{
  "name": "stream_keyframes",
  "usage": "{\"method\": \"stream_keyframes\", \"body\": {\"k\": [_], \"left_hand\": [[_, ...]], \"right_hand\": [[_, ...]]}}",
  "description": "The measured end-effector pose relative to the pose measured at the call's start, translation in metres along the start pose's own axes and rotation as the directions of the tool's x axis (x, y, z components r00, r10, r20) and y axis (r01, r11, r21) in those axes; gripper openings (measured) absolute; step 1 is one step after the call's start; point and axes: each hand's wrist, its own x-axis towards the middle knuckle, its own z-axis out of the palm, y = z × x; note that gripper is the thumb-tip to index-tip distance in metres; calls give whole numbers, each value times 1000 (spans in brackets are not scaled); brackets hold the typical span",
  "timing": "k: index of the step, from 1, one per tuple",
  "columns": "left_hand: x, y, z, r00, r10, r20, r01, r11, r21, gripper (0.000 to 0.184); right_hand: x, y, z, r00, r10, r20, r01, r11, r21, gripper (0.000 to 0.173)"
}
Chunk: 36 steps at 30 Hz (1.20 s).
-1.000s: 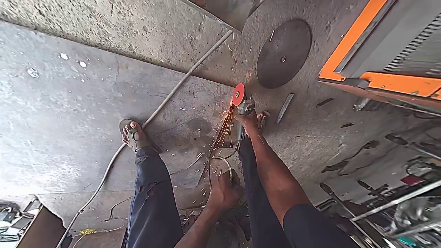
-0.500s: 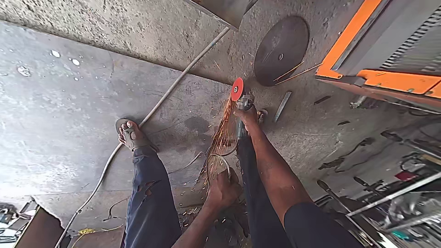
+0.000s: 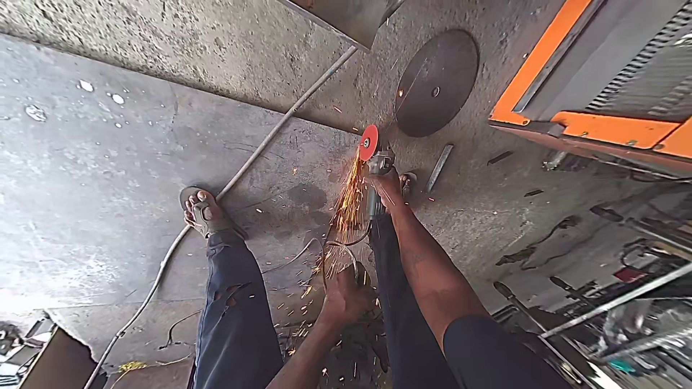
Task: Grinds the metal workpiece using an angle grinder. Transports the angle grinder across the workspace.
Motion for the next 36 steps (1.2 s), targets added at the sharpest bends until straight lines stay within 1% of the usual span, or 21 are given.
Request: {"method": "stream_keyframes", "body": {"k": [5,9,18,26,36], "left_hand": [[-3,5,-2,1000,-22,4,22,999,34,14],[-4,3,-3,1000,-8,9,8,1000,23,13],[-2,-1,-2,1000,3,-3,-3,1000,23,12],[-4,1,-4,1000,0,1,0,1000,17,11],[-3,7,-5,1000,-10,25,10,1000,9,13]], "right_hand": [[-8,-1,1,1000,15,1,-15,1000,-11,82],[-11,0,4,999,39,-5,-39,999,8,81],[-10,1,7,999,37,-4,-37,997,66,78],[-10,0,5,999,44,-8,-44,999,18,79],[-10,0,1,999,39,4,-39,999,30,80]]}}
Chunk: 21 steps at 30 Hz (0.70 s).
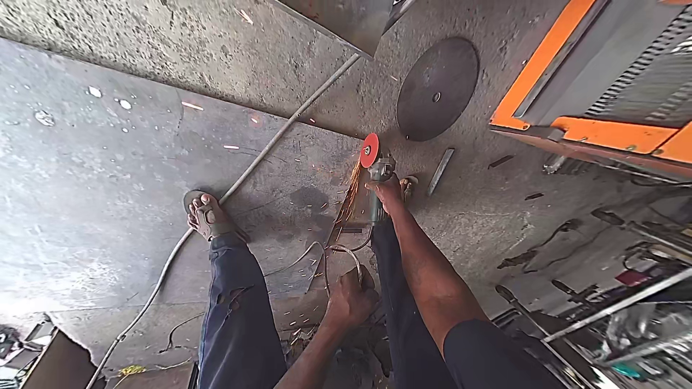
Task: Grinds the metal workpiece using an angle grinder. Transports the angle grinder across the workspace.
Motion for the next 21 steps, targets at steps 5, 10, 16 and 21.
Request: {"method": "stream_keyframes", "body": {"k": [5,10,16,21], "left_hand": [[2,-1,2,1000,10,-4,-10,1000,14,12],[4,-1,5,1000,25,-16,-25,1000,11,14],[4,0,5,999,32,-22,-32,999,-4,13],[3,0,4,999,20,-29,-20,1000,-4,13]], "right_hand": [[-5,-8,-6,1000,-6,4,6,1000,-8,78],[1,-14,-9,1000,9,-4,-9,1000,-20,78],[8,-26,-14,1000,11,1,-11,1000,-11,76],[13,-31,-16,1000,10,2,-10,999,-37,77]]}}
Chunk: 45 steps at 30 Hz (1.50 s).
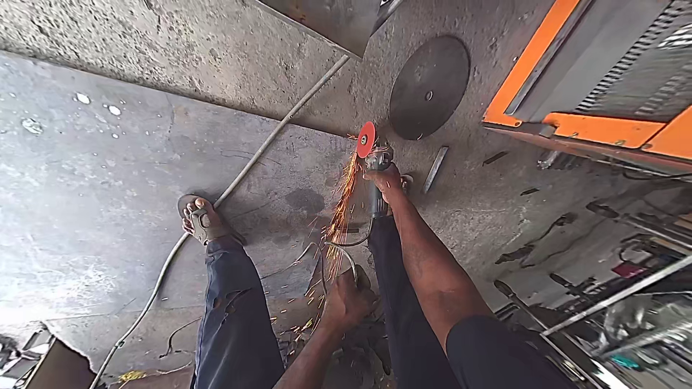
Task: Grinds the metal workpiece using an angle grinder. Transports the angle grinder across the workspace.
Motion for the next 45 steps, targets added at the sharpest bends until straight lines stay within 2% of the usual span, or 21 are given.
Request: {"method": "stream_keyframes", "body": {"k": [14,24,30,34,40,45], "left_hand": [[-1,1,-3,1000,-12,16,13,1000,-3,13],[0,-3,-3,1000,27,10,-27,1000,-1,13],[-1,-3,-2,1000,26,3,-26,1000,-1,12],[-3,-4,-2,999,42,-2,-42,999,24,15],[-2,-2,-2,1000,-15,12,15,1000,24,13],[-3,2,-4,1000,-14,17,14,1000,21,13]], "right_hand": [[-10,-2,2,999,36,6,-36,999,2,80],[-11,3,4,1000,22,10,-22,1000,-21,71],[-11,7,4,999,29,36,-29,1000,8,79],[-14,17,8,999,30,20,-29,999,-39,73],[-14,21,12,999,21,25,-22,999,28,75],[-11,18,8,999,27,22,-26,999,-20,75]]}}
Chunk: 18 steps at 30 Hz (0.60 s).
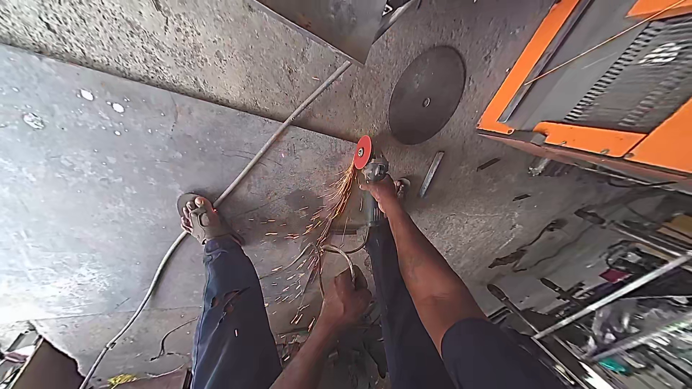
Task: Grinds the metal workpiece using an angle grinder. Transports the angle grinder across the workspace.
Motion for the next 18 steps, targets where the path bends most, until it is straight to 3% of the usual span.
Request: {"method": "stream_keyframes", "body": {"k": [18], "left_hand": [[3,4,2,1000,-9,-2,9,1000,17,14]], "right_hand": [[15,-29,-23,999,-19,44,19,1000,-17,71]]}}
